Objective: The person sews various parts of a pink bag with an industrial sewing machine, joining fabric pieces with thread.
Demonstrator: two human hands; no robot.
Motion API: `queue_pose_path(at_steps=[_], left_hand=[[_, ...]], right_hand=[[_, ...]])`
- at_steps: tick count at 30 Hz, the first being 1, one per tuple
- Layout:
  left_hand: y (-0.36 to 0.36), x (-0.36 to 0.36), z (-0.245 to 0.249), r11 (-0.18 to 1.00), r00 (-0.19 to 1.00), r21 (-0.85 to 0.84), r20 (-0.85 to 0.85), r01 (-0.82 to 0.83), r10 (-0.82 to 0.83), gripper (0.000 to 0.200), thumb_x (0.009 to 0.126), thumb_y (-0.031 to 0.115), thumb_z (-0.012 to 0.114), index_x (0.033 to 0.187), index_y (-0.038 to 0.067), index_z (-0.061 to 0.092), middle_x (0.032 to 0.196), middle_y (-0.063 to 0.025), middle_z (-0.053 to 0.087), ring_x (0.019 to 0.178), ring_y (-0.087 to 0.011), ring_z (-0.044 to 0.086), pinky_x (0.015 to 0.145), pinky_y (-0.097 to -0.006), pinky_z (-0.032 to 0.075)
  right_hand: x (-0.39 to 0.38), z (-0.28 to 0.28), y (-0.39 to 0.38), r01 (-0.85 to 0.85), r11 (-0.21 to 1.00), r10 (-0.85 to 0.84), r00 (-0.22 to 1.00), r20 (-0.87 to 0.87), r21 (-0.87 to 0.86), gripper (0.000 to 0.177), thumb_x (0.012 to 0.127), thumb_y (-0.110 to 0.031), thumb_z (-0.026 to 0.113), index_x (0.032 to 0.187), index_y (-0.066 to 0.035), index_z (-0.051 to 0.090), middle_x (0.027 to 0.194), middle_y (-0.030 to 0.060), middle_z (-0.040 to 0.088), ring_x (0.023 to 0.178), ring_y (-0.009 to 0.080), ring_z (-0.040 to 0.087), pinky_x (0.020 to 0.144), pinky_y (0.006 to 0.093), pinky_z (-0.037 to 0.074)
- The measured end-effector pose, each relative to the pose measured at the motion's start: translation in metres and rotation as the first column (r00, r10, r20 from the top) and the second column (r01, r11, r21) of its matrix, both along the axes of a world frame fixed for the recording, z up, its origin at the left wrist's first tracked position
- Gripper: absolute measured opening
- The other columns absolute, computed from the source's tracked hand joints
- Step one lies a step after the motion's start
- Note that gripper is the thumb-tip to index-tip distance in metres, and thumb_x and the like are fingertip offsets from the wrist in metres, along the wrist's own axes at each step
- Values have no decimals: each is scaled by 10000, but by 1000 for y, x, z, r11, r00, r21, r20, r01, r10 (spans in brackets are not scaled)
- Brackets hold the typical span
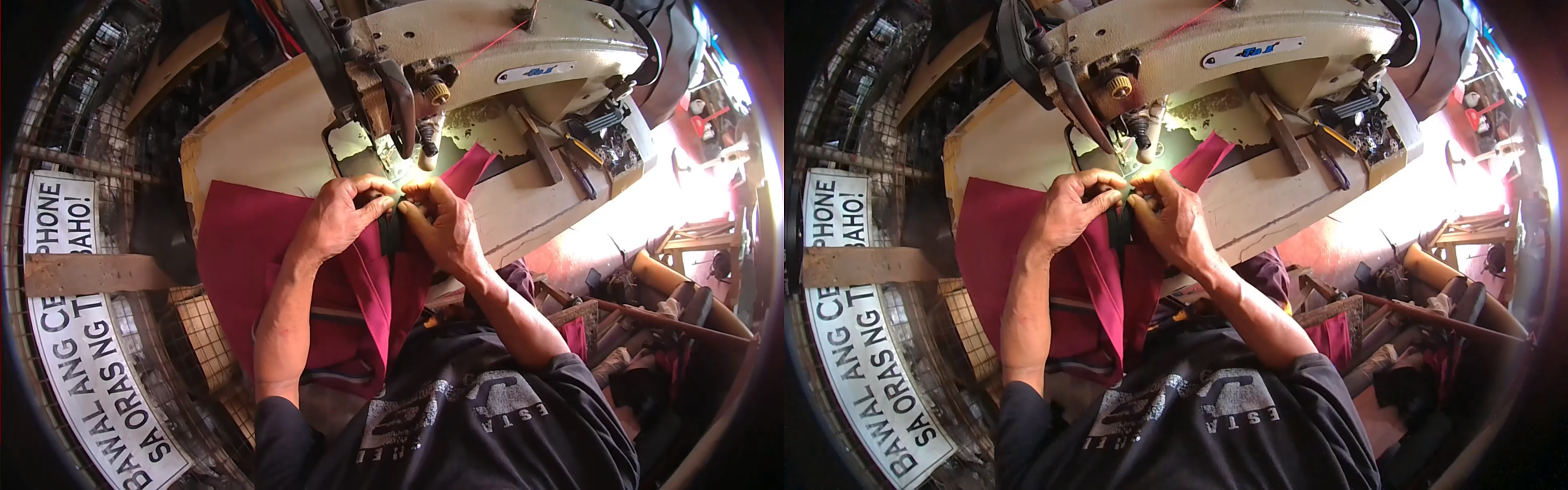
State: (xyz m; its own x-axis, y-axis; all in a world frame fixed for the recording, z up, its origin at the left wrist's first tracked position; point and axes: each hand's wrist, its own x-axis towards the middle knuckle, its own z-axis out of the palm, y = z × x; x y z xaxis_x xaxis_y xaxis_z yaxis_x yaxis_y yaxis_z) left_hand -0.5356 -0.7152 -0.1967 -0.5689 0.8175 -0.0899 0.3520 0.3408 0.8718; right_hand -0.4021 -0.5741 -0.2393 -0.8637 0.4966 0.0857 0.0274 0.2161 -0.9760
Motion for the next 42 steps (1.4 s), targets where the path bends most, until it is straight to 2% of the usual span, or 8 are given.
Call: queue_pose_path(at_steps=[9,19,25,28,29,33,36,42], left_hand=[[-11,-5,3,998,995,-62,92,30,-25,252,845,68,796,1064,31,678,883,-45,720,872,-108,680,804,-296,533],[-17,-13,20,996,956,-62,290,69,-49,252,863,11,789,1064,31,639,899,3,695,875,-61,628,791,-242,512],[-20,-9,21,995,958,-68,281,74,-53,451,853,285,860,1146,24,638,1003,-102,726,930,-147,681,831,-312,543],[-17,5,24,992,993,51,-56,112,-109,777,793,564,840,1274,-1,609,1103,-191,709,1033,-283,693,946,-409,534],[-20,9,34,970,954,-226,-259,94,-153,1062,754,699,777,1441,-51,472,1273,-238,667,1257,-350,608,1128,-480,420],[-22,55,55,939,788,-342,-587,-36,-183,1177,659,779,765,1408,-83,481,1298,-257,623,1273,-428,546,1192,-508,334],[-24,110,61,922,539,-278,-837,-269,-95,934,709,468,880,1383,-59,506,1359,-231,574,1317,-384,498,1203,-564,297],[-15,96,-37,904,601,-21,-754,-426,265,457,899,65,643,1333,-12,524,1268,-218,569,1183,-424,539,1035,-508,433]], right_hand=[[28,17,-2,129,900,-94,990,-104,416,226,901,-41,704,1127,-34,688,945,121,671,800,239,702,732,350,560],[19,17,-15,-178,804,90,980,179,568,195,825,-143,757,1006,-94,703,899,106,632,866,331,683,723,442,566],[18,8,-19,-83,731,51,996,67,678,156,831,-132,695,969,-93,634,886,114,589,832,335,644,676,469,524],[22,-2,-22,-7,734,8,1000,2,679,190,816,-152,680,956,-66,585,899,134,549,847,338,613,708,472,502],[21,-4,-24,20,720,-12,1000,-17,693,193,826,-158,676,965,-64,579,903,137,543,851,339,607,717,470,497],[18,-12,-28,48,676,-64,998,-6,736,184,883,-186,653,984,-60,565,918,138,519,868,328,584,746,453,482],[16,-9,-29,59,649,-92,996,1,759,164,905,-190,638,974,-63,560,915,133,510,872,314,581,747,442,484],[11,-8,-25,49,662,-132,990,52,748,143,950,-187,608,967,-61,541,924,137,515,888,326,591,777,452,500]])
